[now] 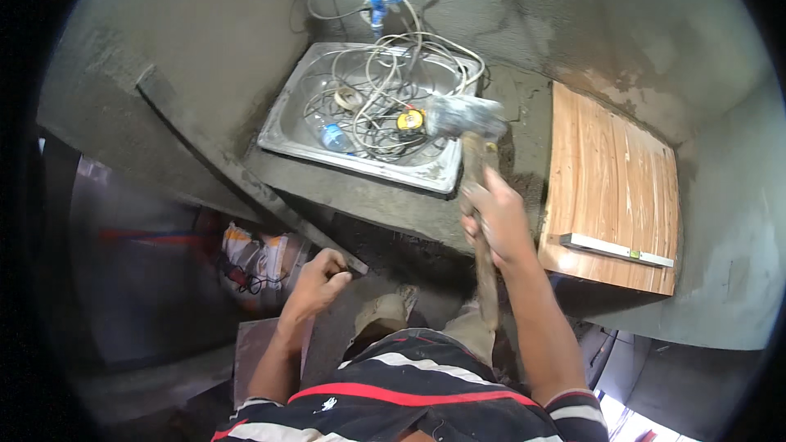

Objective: The person aligns a tile on a mortar surface using a spirit level and a mallet, lifts the tile to smooth the mortar with a trowel, repositions the tile, taps it with the mallet, and scrapes the edges with the trowel.

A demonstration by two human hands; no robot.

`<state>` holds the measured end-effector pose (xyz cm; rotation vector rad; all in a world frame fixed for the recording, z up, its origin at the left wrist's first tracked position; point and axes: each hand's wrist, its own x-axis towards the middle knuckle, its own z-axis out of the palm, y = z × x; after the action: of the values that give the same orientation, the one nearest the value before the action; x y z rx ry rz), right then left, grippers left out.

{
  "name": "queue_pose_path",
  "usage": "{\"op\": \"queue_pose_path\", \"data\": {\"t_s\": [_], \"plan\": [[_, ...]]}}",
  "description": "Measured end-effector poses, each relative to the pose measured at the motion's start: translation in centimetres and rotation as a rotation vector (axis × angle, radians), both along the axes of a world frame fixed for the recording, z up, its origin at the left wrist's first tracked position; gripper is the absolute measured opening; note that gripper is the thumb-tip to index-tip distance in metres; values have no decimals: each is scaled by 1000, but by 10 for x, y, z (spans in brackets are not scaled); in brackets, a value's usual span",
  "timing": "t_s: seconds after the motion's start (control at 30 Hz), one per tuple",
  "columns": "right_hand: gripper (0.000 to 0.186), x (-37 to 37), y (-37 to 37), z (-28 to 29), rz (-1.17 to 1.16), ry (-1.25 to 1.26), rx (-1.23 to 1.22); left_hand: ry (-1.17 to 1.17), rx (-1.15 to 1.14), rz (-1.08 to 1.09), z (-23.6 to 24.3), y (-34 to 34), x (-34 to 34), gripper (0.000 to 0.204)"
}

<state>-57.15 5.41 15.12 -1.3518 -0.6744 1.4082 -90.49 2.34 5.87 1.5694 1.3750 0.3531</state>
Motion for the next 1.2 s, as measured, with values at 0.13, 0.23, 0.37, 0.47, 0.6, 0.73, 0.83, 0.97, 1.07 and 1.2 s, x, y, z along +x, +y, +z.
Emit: {"op": "queue_pose_path", "data": {"t_s": [0.13,0.23,0.37,0.47,0.6,0.73,0.83,0.97,1.07,1.2], "plan": [[20,-65,89,-49,204,-117,-5,73,206,222,-38,-33,-85,42],[16,-95,137,-91,266,-153,-54,196,157,309,-47,-61,-117,45],[8,-122,205,-160,216,-112,-97,271,116,407,-69,-109,-135,43],[8,-163,235,-193,75,-73,-125,301,28,446,-92,-158,-138,43],[14,-186,305,-284,-94,-63,-145,269,54,355,-125,-176,-142,40],[30,-174,302,-244,48,-600,-162,160,-96,385,-143,-153,-152,39],[29,-177,269,-190,390,-947,-94,155,-85,316,-165,-138,-174,39],[26,-153,206,-158,205,-985,185,53,-162,134,-213,-72,-214,40],[31,-112,91,-87,586,-575,229,244,-91,-146,-218,-21,-212,46],[40,-48,-74,-123,853,-549,33,330,120,-381,-229,18,-195,47]]}}
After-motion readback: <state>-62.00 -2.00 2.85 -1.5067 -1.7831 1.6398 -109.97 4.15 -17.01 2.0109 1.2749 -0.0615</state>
